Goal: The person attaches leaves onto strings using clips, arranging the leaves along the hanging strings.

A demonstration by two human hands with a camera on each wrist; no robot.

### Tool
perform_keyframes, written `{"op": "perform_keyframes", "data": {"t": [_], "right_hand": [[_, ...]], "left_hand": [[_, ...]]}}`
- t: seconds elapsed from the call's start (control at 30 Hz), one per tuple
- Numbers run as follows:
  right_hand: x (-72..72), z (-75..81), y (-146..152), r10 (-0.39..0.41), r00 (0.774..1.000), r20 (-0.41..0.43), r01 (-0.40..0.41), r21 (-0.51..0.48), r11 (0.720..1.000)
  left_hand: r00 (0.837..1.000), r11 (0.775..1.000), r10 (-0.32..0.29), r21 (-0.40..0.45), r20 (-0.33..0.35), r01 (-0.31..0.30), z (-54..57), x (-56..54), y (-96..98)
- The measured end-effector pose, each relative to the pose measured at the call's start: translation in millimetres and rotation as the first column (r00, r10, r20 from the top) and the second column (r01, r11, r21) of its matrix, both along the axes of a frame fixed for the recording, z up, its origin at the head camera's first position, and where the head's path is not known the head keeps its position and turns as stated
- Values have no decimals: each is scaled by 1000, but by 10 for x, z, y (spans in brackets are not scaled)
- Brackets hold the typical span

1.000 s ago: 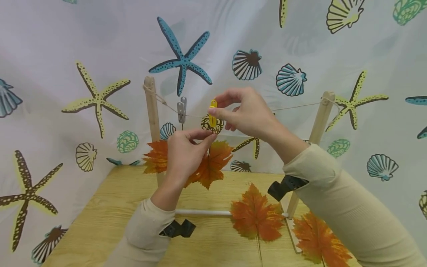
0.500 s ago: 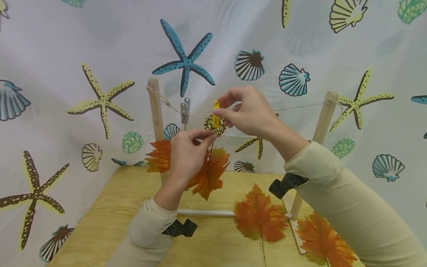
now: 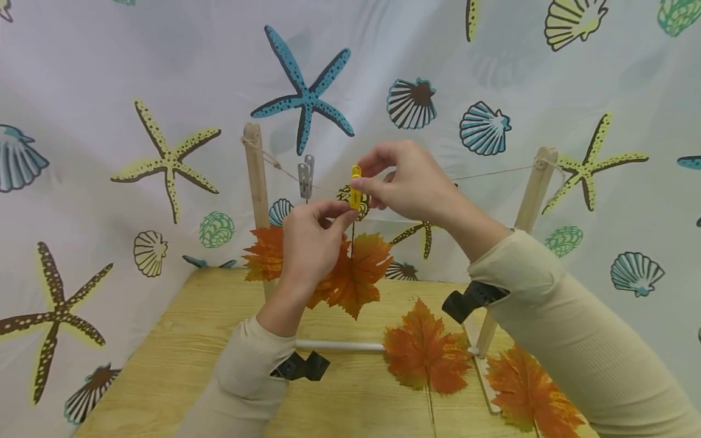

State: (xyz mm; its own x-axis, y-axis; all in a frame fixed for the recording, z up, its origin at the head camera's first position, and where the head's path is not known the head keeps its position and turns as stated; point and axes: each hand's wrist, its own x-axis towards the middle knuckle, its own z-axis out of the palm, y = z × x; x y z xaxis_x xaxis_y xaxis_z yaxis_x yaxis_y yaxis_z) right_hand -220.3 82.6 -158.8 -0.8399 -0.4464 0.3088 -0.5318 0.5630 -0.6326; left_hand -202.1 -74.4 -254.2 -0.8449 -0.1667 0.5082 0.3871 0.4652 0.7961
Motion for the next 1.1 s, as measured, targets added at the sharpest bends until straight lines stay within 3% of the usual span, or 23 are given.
{"op": "perform_keyframes", "data": {"t": [0.47, 1.1], "right_hand": [[-1, 2, -2, -2, 1000, -11, 3, 23, 1000], [17, -30, 97, -42, 999, 15, 42, -12, 999]], "left_hand": [[1000, 998, -14, 55, -9, 14, -3, 21, 3], [1000, 999, -20, 31, -11, 21, -117, 85, -108]]}}
